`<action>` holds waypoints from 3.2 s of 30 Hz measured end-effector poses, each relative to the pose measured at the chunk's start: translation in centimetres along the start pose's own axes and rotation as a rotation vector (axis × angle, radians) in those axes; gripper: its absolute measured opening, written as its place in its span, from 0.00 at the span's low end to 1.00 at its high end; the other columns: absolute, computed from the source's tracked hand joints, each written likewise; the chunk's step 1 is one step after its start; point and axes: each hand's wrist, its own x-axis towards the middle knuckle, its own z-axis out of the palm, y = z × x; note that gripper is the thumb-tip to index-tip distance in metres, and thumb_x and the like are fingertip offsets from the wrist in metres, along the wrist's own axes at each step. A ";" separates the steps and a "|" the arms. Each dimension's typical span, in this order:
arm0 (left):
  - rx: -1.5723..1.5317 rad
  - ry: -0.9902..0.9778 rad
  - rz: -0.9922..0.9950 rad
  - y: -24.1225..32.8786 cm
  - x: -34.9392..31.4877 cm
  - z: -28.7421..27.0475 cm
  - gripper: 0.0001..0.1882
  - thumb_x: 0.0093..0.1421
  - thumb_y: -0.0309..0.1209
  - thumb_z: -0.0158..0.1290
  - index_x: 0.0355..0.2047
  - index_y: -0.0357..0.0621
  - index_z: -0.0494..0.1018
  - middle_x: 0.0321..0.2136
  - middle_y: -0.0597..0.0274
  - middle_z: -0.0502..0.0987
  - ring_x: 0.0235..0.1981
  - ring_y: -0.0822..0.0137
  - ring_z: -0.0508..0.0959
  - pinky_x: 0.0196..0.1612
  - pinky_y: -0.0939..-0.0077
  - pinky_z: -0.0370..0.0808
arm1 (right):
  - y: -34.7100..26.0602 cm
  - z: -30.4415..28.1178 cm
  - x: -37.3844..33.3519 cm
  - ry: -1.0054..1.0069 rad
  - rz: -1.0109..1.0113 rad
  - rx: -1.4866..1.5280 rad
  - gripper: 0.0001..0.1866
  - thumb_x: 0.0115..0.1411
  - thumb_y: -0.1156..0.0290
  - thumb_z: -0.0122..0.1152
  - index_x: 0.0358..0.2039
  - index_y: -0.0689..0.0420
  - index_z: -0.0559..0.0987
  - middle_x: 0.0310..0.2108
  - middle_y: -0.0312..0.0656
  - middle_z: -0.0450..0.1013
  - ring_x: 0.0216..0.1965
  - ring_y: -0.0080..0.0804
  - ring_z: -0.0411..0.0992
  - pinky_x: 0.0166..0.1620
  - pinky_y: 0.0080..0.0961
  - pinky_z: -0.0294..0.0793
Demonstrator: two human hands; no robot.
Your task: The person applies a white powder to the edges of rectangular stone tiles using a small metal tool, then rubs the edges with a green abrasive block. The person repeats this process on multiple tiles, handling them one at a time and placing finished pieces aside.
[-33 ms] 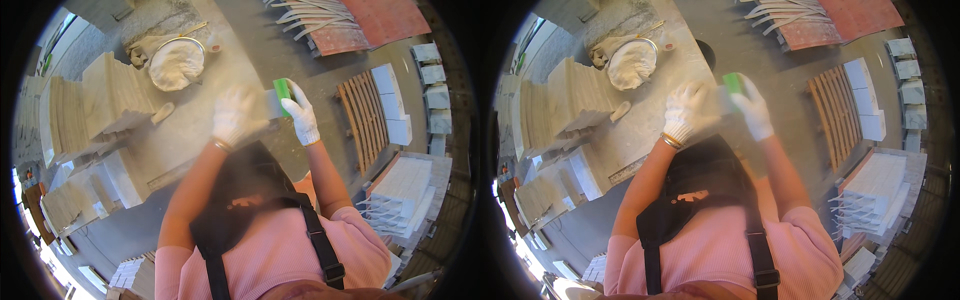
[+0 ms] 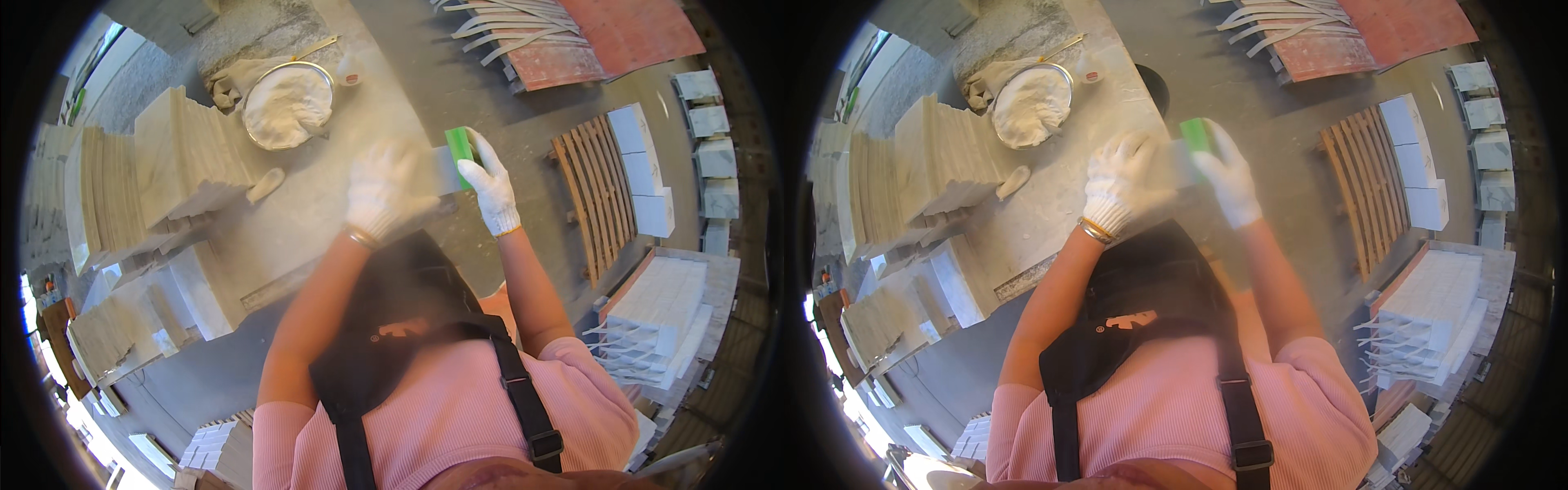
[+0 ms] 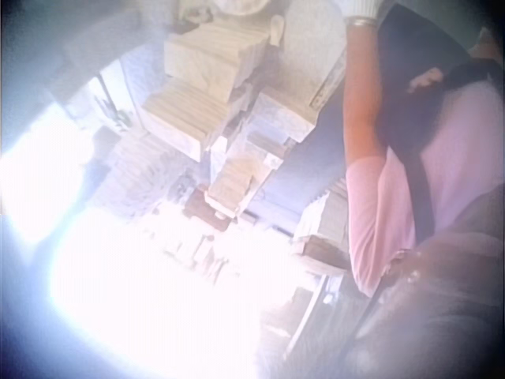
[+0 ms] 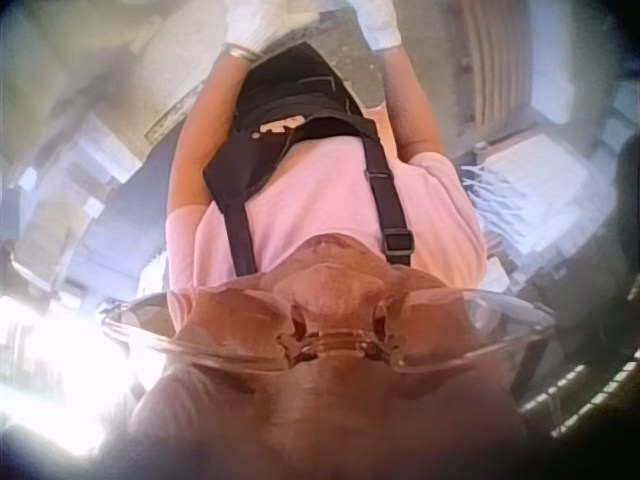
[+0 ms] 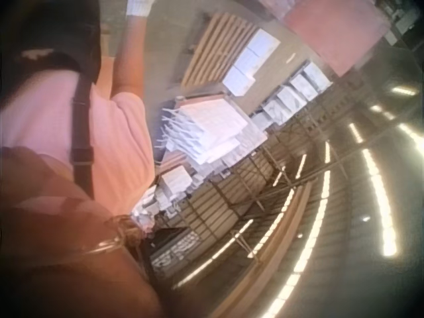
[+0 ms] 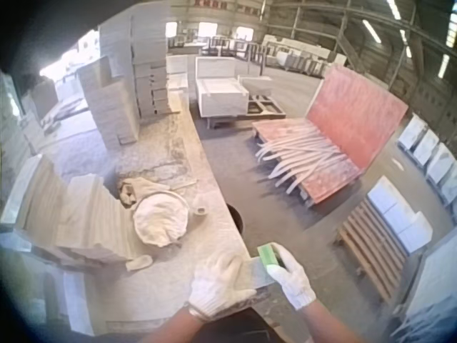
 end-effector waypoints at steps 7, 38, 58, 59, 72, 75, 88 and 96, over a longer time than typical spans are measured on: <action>0.013 0.055 0.053 -0.3 0.2 0.1 0.38 0.38 0.50 0.69 0.49 0.43 0.78 0.54 0.53 0.76 0.56 0.46 0.74 0.58 0.51 0.72 | 0.3 -0.8 0.8 0.057 0.051 0.208 0.35 0.62 0.68 0.66 0.69 0.61 0.68 0.65 0.44 0.70 0.65 0.32 0.67 0.67 0.32 0.65; 0.093 -0.428 0.545 -1.0 3.9 -2.8 0.36 0.44 0.42 0.68 0.57 0.56 0.76 0.64 0.60 0.70 0.65 0.50 0.67 0.66 0.45 0.63 | 1.0 -4.2 -0.4 -0.130 0.225 0.376 0.40 0.60 0.58 0.60 0.70 0.64 0.64 0.60 0.44 0.73 0.59 0.32 0.71 0.61 0.29 0.69; 0.123 -0.276 0.107 -0.4 -0.2 -1.6 0.54 0.40 0.68 0.63 0.65 0.52 0.69 0.69 0.44 0.60 0.69 0.28 0.56 0.69 0.36 0.59 | -0.4 -2.6 -2.2 -0.214 0.150 0.022 0.41 0.55 0.57 0.66 0.67 0.62 0.70 0.58 0.39 0.74 0.54 0.25 0.71 0.53 0.22 0.71; 0.076 -0.249 0.117 -0.5 -0.3 -1.5 0.52 0.40 0.62 0.66 0.64 0.50 0.70 0.70 0.44 0.59 0.71 0.30 0.54 0.70 0.38 0.57 | -0.1 -2.1 -1.5 -0.200 0.146 -0.001 0.41 0.55 0.57 0.66 0.67 0.63 0.70 0.59 0.40 0.74 0.55 0.27 0.71 0.55 0.24 0.71; 0.104 -0.232 0.248 -1.7 0.5 -0.6 0.57 0.40 0.71 0.60 0.65 0.48 0.68 0.68 0.47 0.64 0.69 0.30 0.58 0.69 0.39 0.59 | -0.6 -2.6 -2.7 -0.176 0.161 0.012 0.40 0.57 0.58 0.67 0.68 0.60 0.70 0.62 0.41 0.72 0.62 0.31 0.69 0.64 0.29 0.66; 0.033 -0.269 0.177 -1.4 0.4 -1.0 0.53 0.39 0.57 0.68 0.65 0.47 0.69 0.68 0.46 0.63 0.72 0.33 0.55 0.72 0.41 0.55 | -1.2 -3.0 -2.6 -0.195 0.151 0.050 0.40 0.57 0.58 0.67 0.68 0.61 0.69 0.62 0.41 0.72 0.61 0.31 0.69 0.63 0.28 0.66; 0.084 -0.239 0.235 -1.5 0.3 -0.7 0.57 0.45 0.74 0.53 0.67 0.45 0.67 0.69 0.46 0.63 0.70 0.31 0.57 0.71 0.39 0.55 | -1.3 -3.1 -3.0 -0.213 0.120 0.054 0.42 0.56 0.54 0.68 0.68 0.61 0.69 0.61 0.41 0.72 0.61 0.30 0.69 0.62 0.28 0.67; 0.081 -0.222 0.253 -1.9 0.3 -0.4 0.57 0.47 0.75 0.52 0.67 0.45 0.67 0.69 0.47 0.63 0.70 0.31 0.58 0.71 0.40 0.56 | -1.4 -3.0 -2.8 -0.199 0.159 0.019 0.42 0.57 0.55 0.67 0.68 0.62 0.68 0.61 0.42 0.72 0.62 0.31 0.69 0.64 0.29 0.66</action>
